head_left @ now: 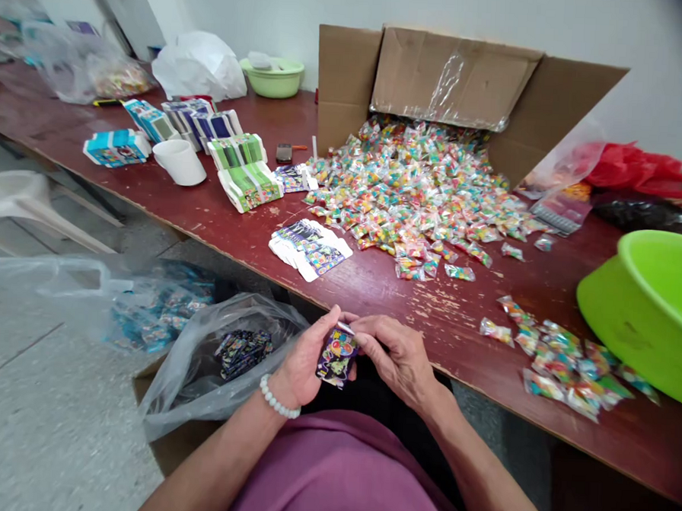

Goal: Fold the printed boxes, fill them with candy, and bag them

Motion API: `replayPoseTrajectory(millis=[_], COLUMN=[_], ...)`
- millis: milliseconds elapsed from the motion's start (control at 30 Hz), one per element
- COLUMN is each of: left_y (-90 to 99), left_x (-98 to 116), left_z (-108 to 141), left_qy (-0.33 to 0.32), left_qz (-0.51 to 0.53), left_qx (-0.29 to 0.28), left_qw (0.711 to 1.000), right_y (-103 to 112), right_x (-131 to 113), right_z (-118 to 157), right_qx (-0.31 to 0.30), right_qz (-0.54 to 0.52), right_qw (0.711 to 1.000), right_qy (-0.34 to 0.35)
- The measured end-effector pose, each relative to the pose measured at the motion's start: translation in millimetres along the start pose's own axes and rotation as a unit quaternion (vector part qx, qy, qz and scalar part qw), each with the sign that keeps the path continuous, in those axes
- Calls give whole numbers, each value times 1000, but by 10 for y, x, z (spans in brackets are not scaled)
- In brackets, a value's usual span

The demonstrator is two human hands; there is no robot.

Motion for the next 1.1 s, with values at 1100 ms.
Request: replayPoseTrajectory(millis=[1100], left_y=[420], left_x=[5], left_z=[-15], left_qy=[-227], left_qz=[-102], left_qx=[167], left_qw=[954], right_y=[-615], right_x=[80], right_z=[126], right_qx=[-66], right_qz=[258], right_qw=[956], right_qy=[122])
Point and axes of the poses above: each hand's wrist, its own z-axis away from the middle knuckle, its own y-axis out of the back of the hand, x = y × z, the point moved 4 cm from there along -z, towards the middle knuckle, and after that the axes turned 10 degrees about x, right-handed, at the moved point
